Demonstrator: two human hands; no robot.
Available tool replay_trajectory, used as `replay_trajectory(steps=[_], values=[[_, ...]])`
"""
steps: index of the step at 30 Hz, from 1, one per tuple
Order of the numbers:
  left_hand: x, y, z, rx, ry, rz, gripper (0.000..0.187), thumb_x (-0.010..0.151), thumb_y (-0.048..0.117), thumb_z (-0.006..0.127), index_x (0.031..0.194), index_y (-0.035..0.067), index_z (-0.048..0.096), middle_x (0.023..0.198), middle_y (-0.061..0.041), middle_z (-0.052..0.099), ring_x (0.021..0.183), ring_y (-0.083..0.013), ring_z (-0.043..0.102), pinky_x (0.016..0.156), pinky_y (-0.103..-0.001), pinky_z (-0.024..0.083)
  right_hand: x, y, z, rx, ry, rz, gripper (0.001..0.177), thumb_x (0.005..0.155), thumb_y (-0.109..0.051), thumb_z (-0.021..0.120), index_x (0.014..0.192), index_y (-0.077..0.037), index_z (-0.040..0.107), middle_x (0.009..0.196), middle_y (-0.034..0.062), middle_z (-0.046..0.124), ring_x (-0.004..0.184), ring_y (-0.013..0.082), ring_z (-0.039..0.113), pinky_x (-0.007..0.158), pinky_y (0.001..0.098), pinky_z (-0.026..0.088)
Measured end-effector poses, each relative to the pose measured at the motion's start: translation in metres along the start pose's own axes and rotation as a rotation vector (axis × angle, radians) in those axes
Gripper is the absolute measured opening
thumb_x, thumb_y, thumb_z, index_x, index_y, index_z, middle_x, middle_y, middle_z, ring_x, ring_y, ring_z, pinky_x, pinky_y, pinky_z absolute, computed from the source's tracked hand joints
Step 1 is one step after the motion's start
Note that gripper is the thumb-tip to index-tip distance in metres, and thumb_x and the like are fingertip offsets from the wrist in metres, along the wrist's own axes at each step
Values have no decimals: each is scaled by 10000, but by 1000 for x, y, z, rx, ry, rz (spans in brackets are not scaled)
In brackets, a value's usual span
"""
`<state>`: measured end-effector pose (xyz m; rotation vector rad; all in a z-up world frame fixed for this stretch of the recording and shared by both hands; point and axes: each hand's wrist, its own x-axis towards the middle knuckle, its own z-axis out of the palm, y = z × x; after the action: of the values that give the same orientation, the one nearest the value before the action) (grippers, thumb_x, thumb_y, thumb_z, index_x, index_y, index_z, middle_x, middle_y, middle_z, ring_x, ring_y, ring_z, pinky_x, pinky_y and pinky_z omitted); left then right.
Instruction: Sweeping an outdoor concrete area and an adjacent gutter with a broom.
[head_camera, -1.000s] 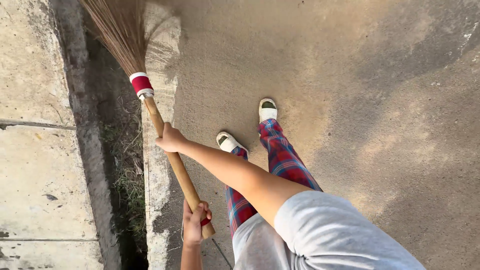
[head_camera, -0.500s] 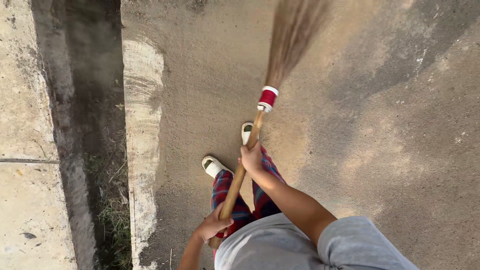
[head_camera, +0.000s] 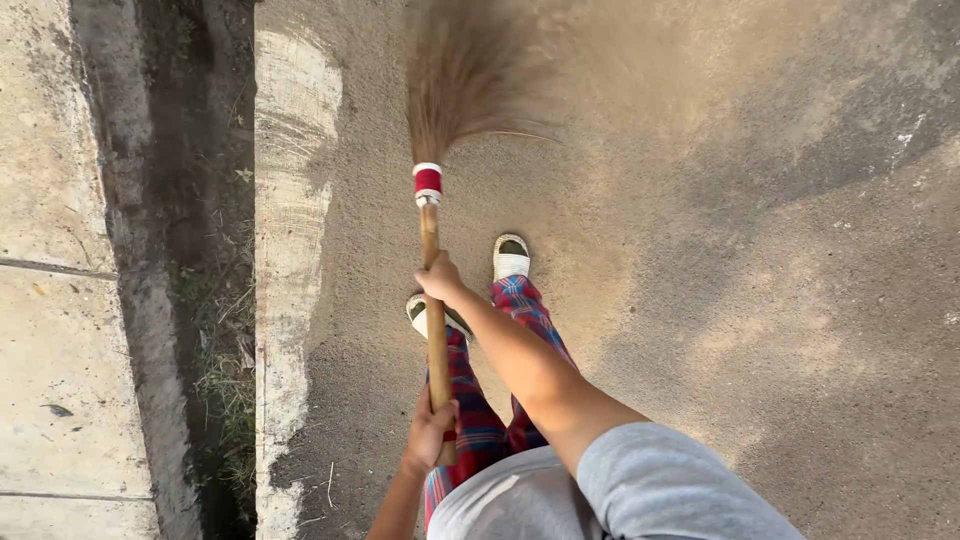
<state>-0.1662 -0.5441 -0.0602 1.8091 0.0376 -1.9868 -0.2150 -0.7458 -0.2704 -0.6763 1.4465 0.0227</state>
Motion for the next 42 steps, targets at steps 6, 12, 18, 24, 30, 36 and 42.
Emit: replay_trajectory(steps=[6,12,18,24,30,36,42], values=[[-35,62,-18,-192,127,211,319,946,129,615,1199,32,447,802,-79,599,619,-162,591,577,-315,518,-58,-164,53,-166,-217,-179,527,942,-154,631,1326,69,346,873,175,668,607,226,708,547,322,609],[-91,43,-7,-164,49,81,483,885,105,635,1317,65,423,781,-90,586,579,-187,608,547,-340,529,-131,-137,15,93,-106,-318,514,917,-114,647,1307,59,360,783,144,671,561,204,682,497,334,591],[-65,75,26,132,-311,-166,735,834,124,721,1481,186,377,762,-24,544,541,-141,565,528,-304,491,-141,-40,-108,450,362,-203,380,892,-79,628,1193,-55,397,849,127,627,482,202,619,437,346,554],[57,64,126,229,-533,-165,390,918,162,715,1218,7,522,775,-40,614,605,-133,607,548,-297,519,-53,75,-259,392,638,283,494,914,-158,660,1275,67,410,988,237,619,621,313,655,489,423,573],[45,67,114,-259,-217,-72,365,899,127,655,1220,46,501,720,-82,594,558,-177,592,526,-325,501,38,8,-158,32,267,123,503,840,-77,670,1261,87,449,963,282,681,626,384,705,470,480,583],[80,150,53,-281,-7,218,382,925,92,628,1261,14,464,795,-73,584,597,-170,587,552,-308,499,48,-226,-62,-182,-79,-97,544,923,-126,645,1357,50,368,1038,188,639,693,236,735,590,314,663],[29,205,69,-322,94,373,463,921,81,592,1337,67,390,817,-55,583,618,-148,588,570,-298,516,-17,-333,-16,-255,-223,-376,507,922,-145,629,1317,40,372,898,141,637,591,203,694,533,311,602]])
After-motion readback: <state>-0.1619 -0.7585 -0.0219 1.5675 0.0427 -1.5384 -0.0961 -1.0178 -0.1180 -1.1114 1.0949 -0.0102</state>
